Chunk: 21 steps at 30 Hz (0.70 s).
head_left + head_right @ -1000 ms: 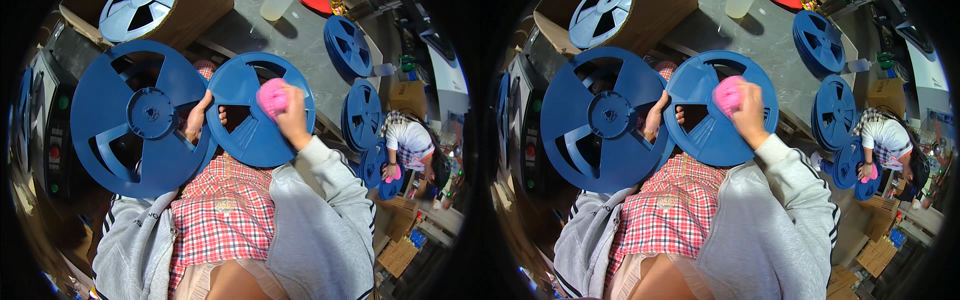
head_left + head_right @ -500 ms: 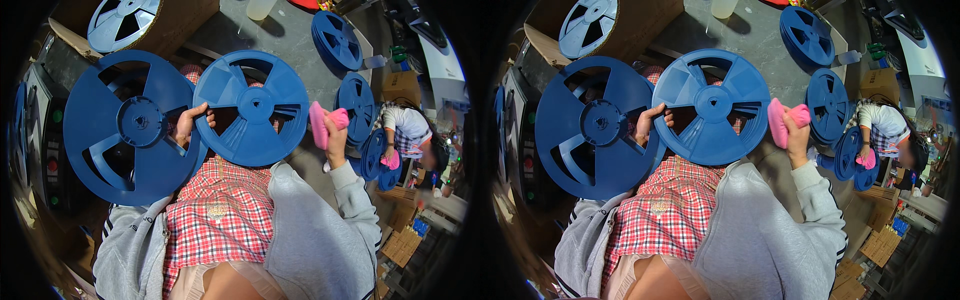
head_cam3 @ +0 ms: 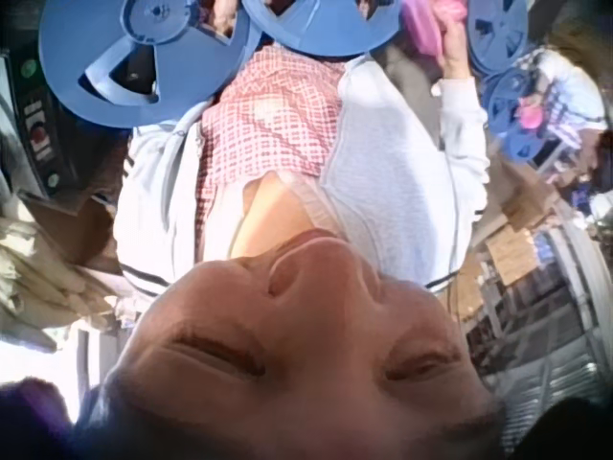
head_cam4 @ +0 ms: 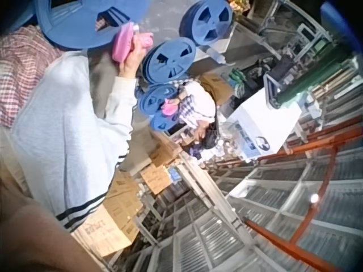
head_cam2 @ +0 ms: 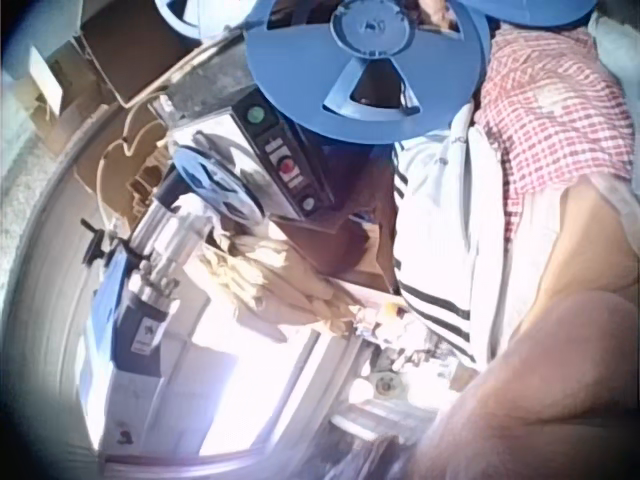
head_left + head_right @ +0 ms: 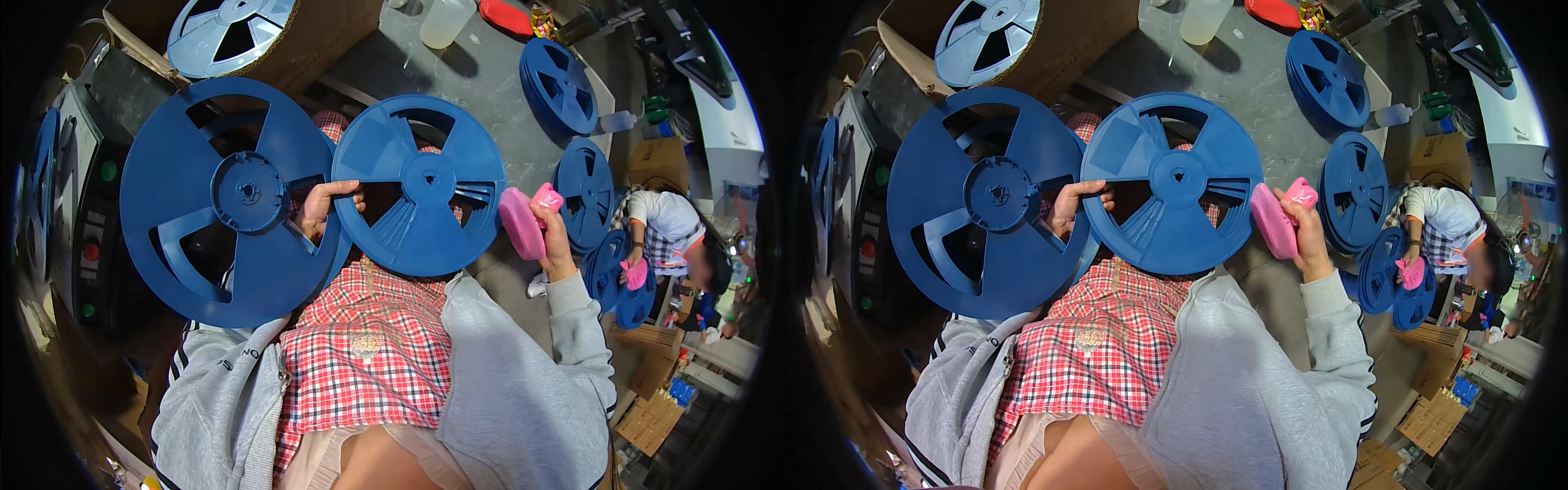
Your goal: The person uses a utility knife to scrape edges on a stack of blue plastic reels, then wipes the reels with a pink cloth. The person handles the reels one at a time, turning them over to clean both sides.
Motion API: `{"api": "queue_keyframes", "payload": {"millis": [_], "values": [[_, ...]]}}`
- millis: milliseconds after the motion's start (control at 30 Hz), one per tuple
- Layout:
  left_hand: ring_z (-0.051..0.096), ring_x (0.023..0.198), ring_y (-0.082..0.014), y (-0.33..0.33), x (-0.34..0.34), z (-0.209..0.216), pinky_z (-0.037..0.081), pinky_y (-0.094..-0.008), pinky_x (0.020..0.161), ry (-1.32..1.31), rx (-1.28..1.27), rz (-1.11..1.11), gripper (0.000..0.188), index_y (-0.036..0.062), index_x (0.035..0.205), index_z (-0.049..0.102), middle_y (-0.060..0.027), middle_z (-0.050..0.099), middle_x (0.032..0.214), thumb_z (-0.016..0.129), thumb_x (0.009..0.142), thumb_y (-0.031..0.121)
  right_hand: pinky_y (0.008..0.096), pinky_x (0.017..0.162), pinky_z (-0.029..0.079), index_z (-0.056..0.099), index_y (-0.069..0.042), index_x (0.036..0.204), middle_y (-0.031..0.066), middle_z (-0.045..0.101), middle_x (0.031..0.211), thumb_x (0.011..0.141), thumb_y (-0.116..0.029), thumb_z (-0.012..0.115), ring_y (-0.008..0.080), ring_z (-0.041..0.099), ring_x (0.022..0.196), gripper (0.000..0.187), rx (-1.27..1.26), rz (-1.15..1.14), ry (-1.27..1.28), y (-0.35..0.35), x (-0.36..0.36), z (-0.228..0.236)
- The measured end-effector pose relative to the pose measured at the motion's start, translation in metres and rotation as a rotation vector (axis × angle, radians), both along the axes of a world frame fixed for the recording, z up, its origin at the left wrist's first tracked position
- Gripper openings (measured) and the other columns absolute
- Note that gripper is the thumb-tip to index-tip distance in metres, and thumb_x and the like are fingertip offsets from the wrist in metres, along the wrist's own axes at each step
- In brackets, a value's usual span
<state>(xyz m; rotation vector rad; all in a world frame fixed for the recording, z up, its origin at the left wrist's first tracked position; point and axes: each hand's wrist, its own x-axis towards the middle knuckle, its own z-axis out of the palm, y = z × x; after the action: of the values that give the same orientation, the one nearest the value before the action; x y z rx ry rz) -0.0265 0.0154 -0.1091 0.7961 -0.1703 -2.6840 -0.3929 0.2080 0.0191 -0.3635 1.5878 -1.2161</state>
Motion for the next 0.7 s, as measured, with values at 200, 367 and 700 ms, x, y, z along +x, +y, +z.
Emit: {"api": "queue_keyframes", "payload": {"millis": [200,367,700], "values": [[0.065,0.068,-0.0184,0.001,0.001,0.000,0.059,-0.0300,0.059,0.034,0.023,0.008,0.015,0.0008,0.095,0.057,-0.0072,0.060,0.076,0.067,0.086,0.007,0.0295,0.080,0.055,0.065,0.002,0.111,0.0087,0.071,0.101,0.095,-0.019,0.056,0.0171,0.069,0.089,0.028,-0.067,-0.050,-0.148,0.003,-0.006,-0.006],[0.065,0.069,-0.0188,-0.002,0.000,-0.007,0.059,-0.0310,0.060,0.019,0.028,-0.017,0.011,0.0011,0.091,0.059,-0.0076,0.060,0.077,0.067,0.084,0.004,0.0281,0.083,0.054,0.061,0.004,0.123,0.0086,0.071,0.106,0.095,-0.021,0.055,0.0167,0.068,0.091,0.038,-0.019,0.047,-0.130,-0.005,0.010,0.002],[0.065,0.070,-0.0219,0.000,0.000,-0.013,0.061,-0.0358,0.060,-0.004,0.044,0.044,0.010,-0.0027,0.093,0.059,-0.0103,0.061,0.077,0.064,0.085,0.002,0.0306,0.086,0.053,0.060,0.006,0.125,0.0121,0.069,0.112,0.093,-0.021,0.058,0.0194,0.068,0.095,0.042,-0.067,0.069,-0.143,-0.008,-0.009,0.001]]}}
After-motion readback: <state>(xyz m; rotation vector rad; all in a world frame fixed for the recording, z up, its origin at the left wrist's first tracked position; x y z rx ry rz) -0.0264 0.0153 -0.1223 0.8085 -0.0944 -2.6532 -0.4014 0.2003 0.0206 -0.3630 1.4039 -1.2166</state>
